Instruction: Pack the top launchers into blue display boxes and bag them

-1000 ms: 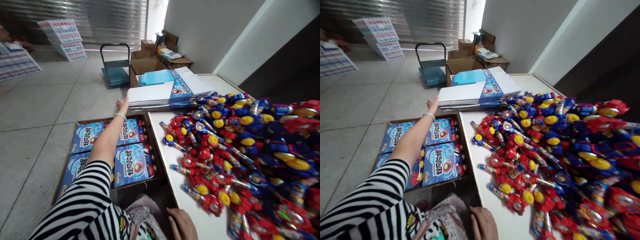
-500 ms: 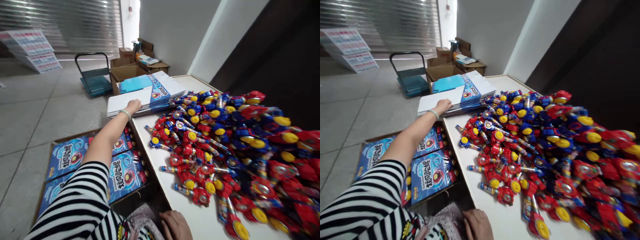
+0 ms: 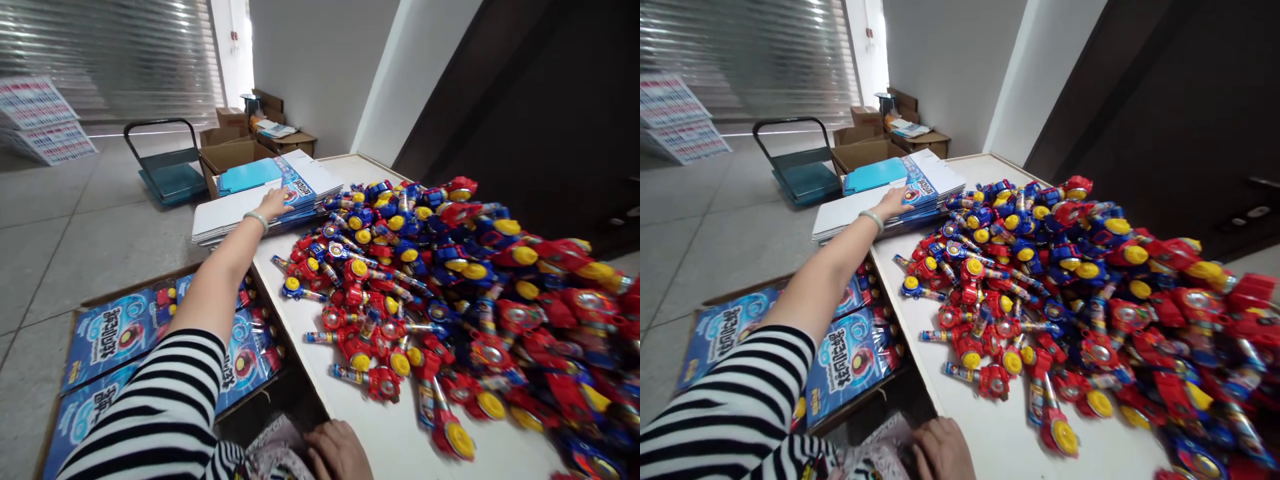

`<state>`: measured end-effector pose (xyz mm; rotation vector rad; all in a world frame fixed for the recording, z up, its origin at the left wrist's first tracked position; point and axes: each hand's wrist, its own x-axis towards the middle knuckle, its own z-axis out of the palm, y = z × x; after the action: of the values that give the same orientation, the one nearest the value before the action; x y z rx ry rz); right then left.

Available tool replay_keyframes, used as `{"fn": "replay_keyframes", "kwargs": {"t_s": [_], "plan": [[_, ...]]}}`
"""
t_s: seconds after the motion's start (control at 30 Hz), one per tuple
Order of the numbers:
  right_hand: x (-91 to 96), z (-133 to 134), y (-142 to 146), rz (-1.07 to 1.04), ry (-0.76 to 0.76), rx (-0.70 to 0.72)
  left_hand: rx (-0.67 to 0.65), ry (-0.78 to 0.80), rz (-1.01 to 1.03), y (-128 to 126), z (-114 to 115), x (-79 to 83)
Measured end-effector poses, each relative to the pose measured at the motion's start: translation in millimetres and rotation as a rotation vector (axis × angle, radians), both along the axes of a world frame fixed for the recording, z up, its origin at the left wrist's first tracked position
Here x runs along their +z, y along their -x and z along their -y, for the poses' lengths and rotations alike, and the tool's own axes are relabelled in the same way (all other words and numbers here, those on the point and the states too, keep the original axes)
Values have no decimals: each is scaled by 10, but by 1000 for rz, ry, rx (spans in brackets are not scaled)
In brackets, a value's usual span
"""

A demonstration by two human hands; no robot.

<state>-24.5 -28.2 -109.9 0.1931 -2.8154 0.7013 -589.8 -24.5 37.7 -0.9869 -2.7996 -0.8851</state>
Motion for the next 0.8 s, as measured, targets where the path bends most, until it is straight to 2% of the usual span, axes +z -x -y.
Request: {"fn": "replay_keyframes", "kwargs": {"t_s": [0.07,0.17,0.27,0.4,0.5,0.6,0.7,0.73,0.8], "plan": [[-55,-20,2,-42,-6,-3,90,-53,96,-39,-256,8],[-167,-42,11,-150,-28,-27,150,-149,218,-57,-426,-13],[-221,-52,33,-180,-39,-46,85,-174,178,-77,-416,-87],[-136,-28,64,-99,-2,-28,56,-123,106,-125,-319,-141],[-67,26,32,-59,46,-39,40,-93,55,-133,-196,-11],[-25,30,-26,-40,170,-48,58,-117,-37,-191,27,267],[173,-150,117,-77,450,-175,55,-180,-177,-481,344,502],[313,-254,258,-98,561,-245,37,-208,-211,-650,458,533],[706,-490,694,-121,764,-332,-21,-281,-234,-1095,677,505]]}}
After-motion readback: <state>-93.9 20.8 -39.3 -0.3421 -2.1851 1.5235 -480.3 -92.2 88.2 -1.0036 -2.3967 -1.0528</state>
